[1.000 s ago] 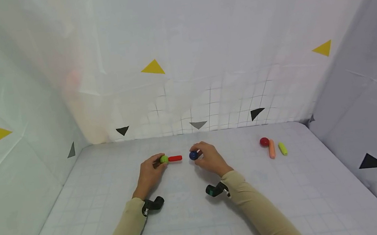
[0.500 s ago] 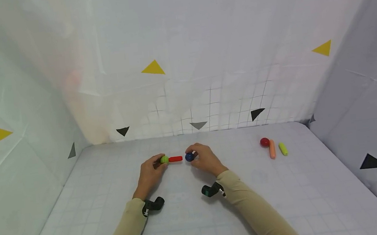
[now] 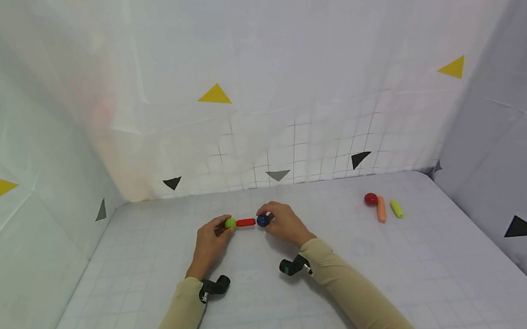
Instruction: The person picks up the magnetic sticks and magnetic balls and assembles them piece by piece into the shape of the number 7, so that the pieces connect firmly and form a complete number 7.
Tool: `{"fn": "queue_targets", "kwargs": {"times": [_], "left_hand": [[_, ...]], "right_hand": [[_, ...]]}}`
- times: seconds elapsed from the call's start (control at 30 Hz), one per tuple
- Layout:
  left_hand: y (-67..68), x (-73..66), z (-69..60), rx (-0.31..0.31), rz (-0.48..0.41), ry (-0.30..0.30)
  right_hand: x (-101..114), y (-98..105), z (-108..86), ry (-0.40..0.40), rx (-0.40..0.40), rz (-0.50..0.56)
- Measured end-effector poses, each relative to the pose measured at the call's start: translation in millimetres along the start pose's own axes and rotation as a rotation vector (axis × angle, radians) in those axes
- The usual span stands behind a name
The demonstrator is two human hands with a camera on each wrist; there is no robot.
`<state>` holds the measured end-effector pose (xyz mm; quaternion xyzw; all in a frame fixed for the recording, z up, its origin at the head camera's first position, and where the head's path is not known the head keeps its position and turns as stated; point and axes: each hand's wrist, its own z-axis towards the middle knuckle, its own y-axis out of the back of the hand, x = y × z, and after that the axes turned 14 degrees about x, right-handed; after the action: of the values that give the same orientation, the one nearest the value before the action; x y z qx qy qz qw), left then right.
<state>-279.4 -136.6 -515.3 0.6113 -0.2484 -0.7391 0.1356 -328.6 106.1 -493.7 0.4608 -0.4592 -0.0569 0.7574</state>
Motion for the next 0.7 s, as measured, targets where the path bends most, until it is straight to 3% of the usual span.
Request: {"fn": "queue_targets", "kwargs": {"times": [0.37, 0.7], "left_hand": [[-0.6, 1.7, 0.8, -0.003, 0.006, -0.009], [-0.8, -0.2, -0.3, -0.009, -0.002, 0.020]], "right_hand": [[-1.6, -3.1, -1.1, -0.015, 0.008, 0.002], [-2.7, -4.4, -6.8, -0.014, -0.016, 0.039]]}}
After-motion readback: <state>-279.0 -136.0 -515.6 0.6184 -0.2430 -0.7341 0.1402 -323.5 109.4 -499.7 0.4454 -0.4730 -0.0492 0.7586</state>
